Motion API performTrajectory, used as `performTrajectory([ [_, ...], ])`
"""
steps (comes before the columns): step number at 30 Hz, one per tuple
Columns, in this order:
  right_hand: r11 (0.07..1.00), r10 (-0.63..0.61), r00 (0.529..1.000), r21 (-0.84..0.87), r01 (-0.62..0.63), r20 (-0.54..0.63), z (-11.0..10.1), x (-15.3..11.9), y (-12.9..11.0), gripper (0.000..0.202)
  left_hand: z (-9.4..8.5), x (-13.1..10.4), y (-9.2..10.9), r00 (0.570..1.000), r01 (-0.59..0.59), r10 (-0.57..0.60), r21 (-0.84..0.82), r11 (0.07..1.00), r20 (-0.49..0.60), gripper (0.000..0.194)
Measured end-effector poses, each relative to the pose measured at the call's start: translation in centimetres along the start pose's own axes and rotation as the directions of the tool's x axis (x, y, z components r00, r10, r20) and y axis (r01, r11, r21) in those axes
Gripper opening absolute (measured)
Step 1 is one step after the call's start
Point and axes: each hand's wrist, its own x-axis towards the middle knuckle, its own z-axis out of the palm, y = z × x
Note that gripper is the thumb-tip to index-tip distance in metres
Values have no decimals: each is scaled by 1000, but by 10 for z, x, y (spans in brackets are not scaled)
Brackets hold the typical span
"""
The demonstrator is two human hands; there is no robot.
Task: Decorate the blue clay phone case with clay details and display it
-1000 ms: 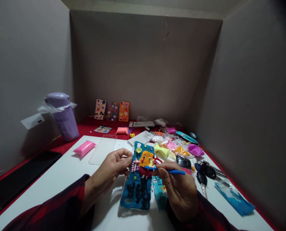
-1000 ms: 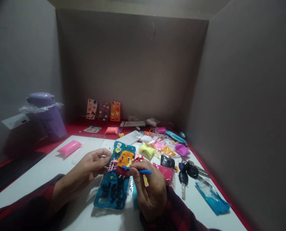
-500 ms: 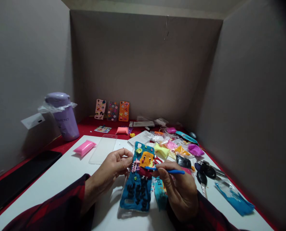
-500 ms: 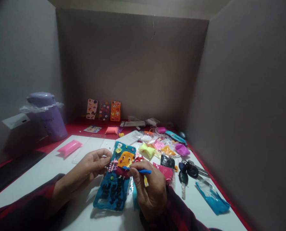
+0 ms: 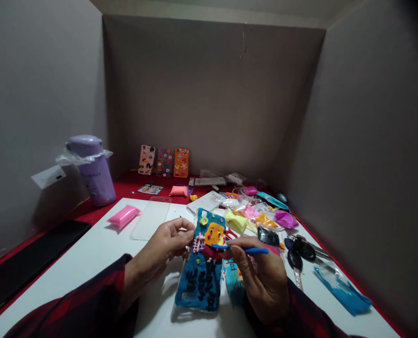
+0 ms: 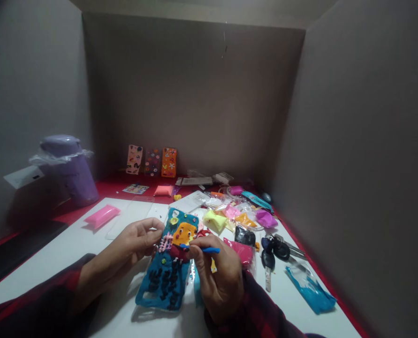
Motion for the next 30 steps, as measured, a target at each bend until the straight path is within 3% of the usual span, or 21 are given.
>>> performTrajectory([
  [12,992,38,997,120,-30,-66,1,-3,-1,10,-2,2,-2,1000,6,-6,-26,1000,-7,30],
  [30,998,25,997,62,-21,-68,1,-1,0,9,-2,1,-2,1000,2,-2,-38,999,9,26],
])
